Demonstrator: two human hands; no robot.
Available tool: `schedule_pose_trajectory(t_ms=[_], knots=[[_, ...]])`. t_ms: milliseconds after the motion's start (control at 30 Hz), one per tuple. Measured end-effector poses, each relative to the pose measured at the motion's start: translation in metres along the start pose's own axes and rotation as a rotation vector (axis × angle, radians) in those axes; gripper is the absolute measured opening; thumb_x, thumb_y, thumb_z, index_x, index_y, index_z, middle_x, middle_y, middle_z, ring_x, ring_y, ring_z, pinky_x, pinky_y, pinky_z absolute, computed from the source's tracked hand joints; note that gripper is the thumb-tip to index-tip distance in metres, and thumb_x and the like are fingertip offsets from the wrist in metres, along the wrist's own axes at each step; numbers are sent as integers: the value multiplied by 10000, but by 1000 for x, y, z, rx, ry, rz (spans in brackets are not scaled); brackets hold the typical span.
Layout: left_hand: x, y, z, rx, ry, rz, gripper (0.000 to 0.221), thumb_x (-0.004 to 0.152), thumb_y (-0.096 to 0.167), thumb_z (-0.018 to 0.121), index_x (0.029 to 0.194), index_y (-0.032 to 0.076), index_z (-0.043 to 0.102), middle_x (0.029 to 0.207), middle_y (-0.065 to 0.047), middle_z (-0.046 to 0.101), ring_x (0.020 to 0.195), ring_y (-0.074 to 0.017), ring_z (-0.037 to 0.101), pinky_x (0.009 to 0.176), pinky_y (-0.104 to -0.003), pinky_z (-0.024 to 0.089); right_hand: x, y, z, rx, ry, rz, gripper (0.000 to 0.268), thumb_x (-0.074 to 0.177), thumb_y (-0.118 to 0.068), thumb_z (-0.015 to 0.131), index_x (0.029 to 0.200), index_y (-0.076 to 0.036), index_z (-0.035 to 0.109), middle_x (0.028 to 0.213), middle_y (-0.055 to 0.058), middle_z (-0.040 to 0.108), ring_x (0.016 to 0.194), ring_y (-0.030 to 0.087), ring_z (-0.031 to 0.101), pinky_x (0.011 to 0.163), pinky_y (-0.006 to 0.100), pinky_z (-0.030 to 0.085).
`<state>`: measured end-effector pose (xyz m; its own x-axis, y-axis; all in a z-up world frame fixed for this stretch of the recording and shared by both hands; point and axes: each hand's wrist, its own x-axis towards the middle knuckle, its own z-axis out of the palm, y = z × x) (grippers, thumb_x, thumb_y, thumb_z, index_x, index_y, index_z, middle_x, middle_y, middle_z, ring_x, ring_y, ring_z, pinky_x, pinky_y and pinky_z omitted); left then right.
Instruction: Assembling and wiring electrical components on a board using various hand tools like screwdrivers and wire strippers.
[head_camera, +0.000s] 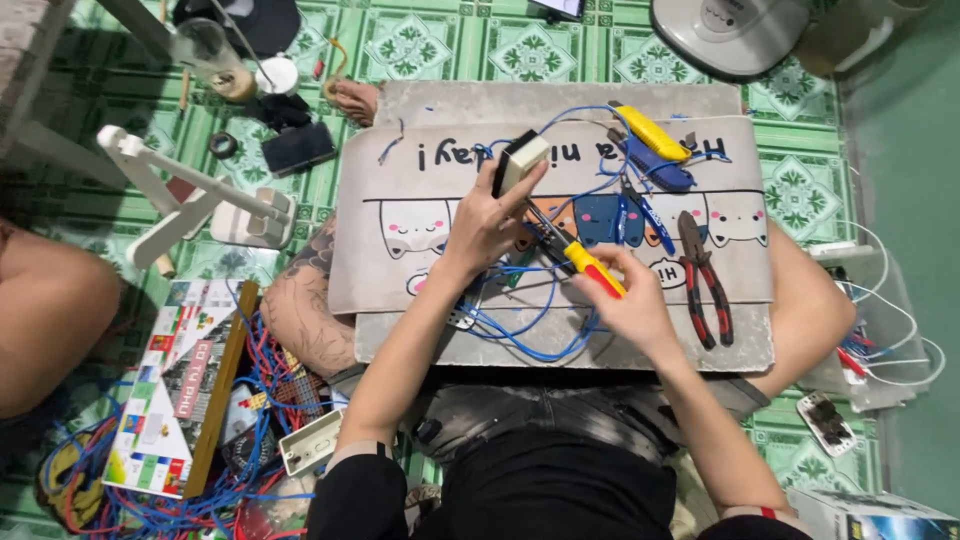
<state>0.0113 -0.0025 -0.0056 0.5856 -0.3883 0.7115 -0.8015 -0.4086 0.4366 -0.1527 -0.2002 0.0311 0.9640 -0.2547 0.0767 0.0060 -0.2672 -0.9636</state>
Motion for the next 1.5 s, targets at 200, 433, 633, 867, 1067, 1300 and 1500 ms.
schedule_pose_trajectory(t_ms=[200,433,633,867,1067,1300,1500], knots=[[-3,0,1,-57,19,-30,706,886,42,697,1486,378,536,1143,-85,507,861,-389,686,711,-476,613,-9,-1,10,-575,91,-384,271,935,-165,795,1162,-28,737,972,205,731,742,388,735,535,365,572],[1,1,-3,34,-10,49,566,953,69,615,1437,361,584,1150,-50,521,954,-334,683,799,-431,609,0,-10,0,264,-12,241,220,993,-84,660,1180,13,721,661,188,606,338,80,406,274,217,257],[3,7,-3,75,15,143,492,929,73,562,1329,341,661,1130,-68,541,955,-330,682,794,-399,606,3,19,-13,551,-113,469,313,1020,-157,600,1225,75,645,736,219,588,295,53,383,242,198,222],[-1,3,4,121,-18,189,594,868,40,574,1337,391,670,1147,-49,562,942,-283,685,787,-354,598,-3,20,-15,706,-119,560,351,1030,-159,591,1236,125,598,746,234,584,291,30,357,233,175,221],[-5,1,7,99,-11,212,508,912,101,628,1325,391,687,1223,-48,572,1007,-260,685,847,-329,588,-10,18,-26,616,-137,474,292,1022,-126,607,1206,99,632,734,242,623,279,48,358,230,184,233],[4,-5,-19,-157,-180,-50,796,965,18,782,1585,277,354,1383,-220,395,1199,-376,495,985,-512,585,-34,-12,-86,-95,-83,364,363,999,-209,624,1320,-43,657,987,86,760,710,119,584,637,259,434],[10,3,-24,-246,-138,-191,767,1026,100,721,1620,302,280,1360,-200,422,1180,-308,438,1016,-461,514,-64,-23,-119,-390,85,357,336,953,-195,706,1264,-66,706,1182,99,752,1044,184,701,933,304,525]])
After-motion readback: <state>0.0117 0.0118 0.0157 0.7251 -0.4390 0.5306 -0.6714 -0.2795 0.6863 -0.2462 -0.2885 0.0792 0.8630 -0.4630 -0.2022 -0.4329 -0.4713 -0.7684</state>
